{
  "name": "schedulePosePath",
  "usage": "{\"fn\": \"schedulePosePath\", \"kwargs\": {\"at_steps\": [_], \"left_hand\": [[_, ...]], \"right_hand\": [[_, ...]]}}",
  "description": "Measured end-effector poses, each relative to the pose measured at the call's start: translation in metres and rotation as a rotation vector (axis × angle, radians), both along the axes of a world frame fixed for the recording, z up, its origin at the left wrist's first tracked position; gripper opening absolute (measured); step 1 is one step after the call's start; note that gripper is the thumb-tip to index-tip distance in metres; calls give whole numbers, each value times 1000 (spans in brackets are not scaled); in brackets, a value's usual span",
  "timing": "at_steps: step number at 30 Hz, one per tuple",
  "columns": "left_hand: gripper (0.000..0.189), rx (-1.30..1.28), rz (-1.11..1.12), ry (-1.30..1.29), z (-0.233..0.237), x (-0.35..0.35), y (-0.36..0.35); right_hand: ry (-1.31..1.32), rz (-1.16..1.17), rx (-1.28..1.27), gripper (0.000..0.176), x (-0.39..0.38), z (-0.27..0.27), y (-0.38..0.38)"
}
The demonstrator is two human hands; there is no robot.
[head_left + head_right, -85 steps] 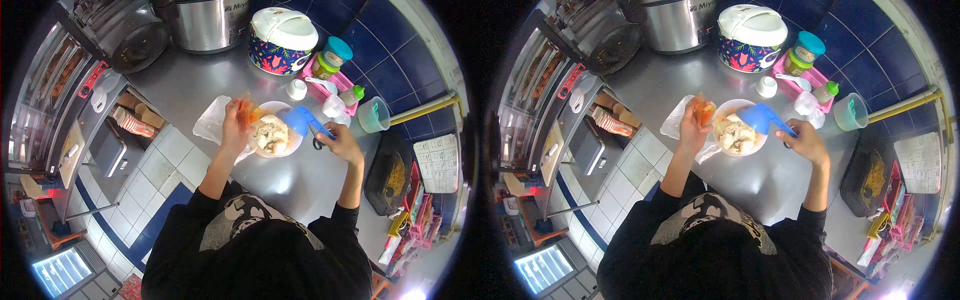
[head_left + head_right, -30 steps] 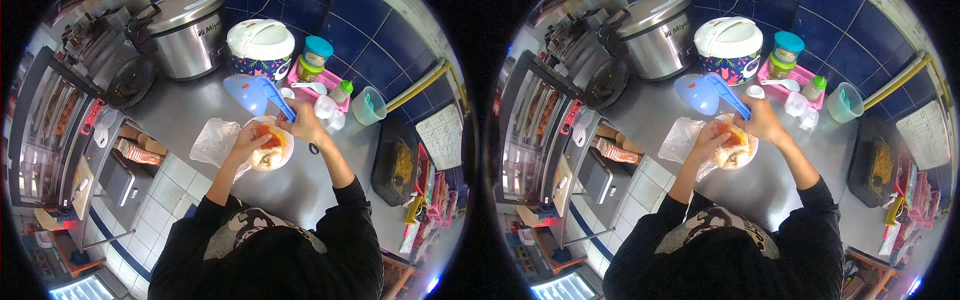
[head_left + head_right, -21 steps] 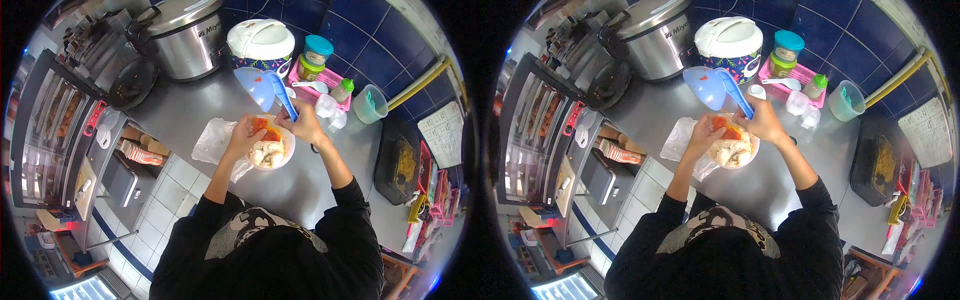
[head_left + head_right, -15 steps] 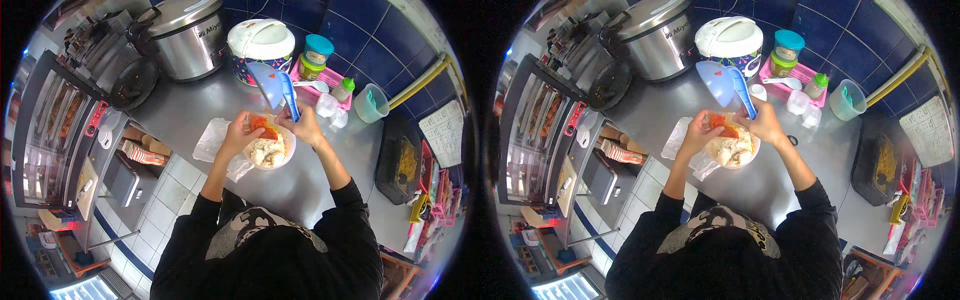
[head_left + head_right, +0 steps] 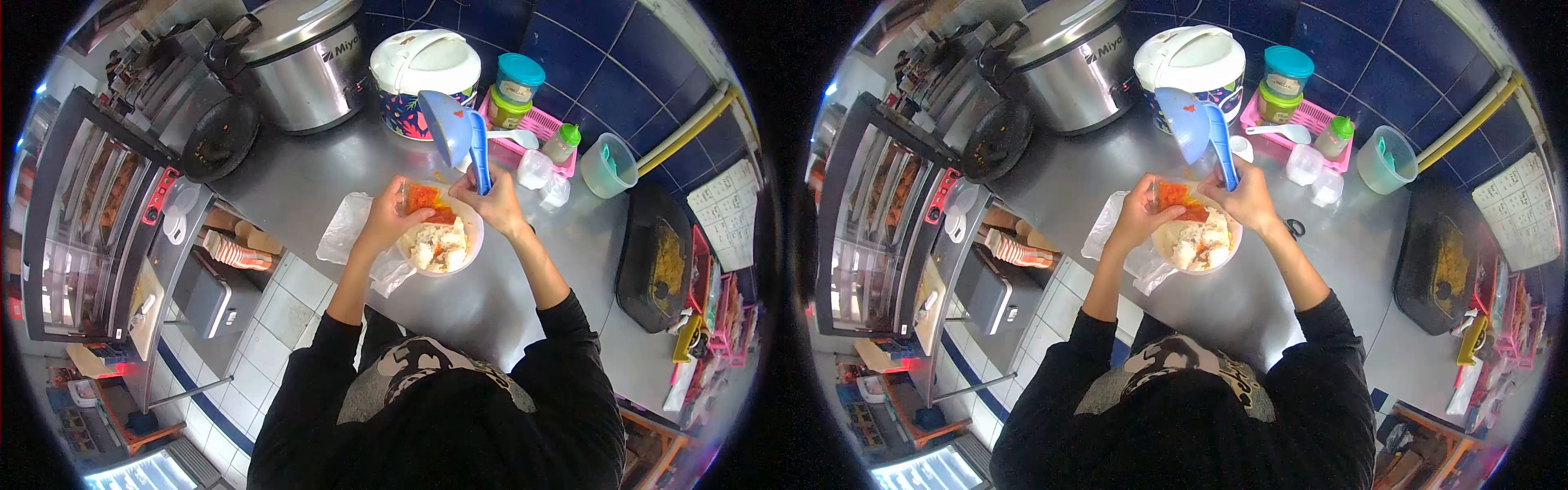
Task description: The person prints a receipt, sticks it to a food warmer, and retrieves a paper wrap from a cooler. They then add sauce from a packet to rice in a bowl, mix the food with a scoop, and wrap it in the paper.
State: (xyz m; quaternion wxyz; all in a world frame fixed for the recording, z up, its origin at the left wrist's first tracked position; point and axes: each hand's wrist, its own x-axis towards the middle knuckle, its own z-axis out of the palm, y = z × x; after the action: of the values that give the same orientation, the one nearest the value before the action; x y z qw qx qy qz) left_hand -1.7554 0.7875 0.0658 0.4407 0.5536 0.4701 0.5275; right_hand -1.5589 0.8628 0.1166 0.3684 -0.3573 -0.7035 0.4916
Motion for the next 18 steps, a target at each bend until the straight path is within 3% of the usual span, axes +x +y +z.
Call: {"fn": "schedulePosePath", "kwargs": {"at_steps": [13, 18], "left_hand": [[51, 31, -19, -48, 0, 4, 2], [51, 49, 25, 67, 1, 1, 2]], "right_hand": [[-15, -38, 34, 26, -2, 5, 0], [-24, -43, 35, 32, -4, 11, -4]]}}
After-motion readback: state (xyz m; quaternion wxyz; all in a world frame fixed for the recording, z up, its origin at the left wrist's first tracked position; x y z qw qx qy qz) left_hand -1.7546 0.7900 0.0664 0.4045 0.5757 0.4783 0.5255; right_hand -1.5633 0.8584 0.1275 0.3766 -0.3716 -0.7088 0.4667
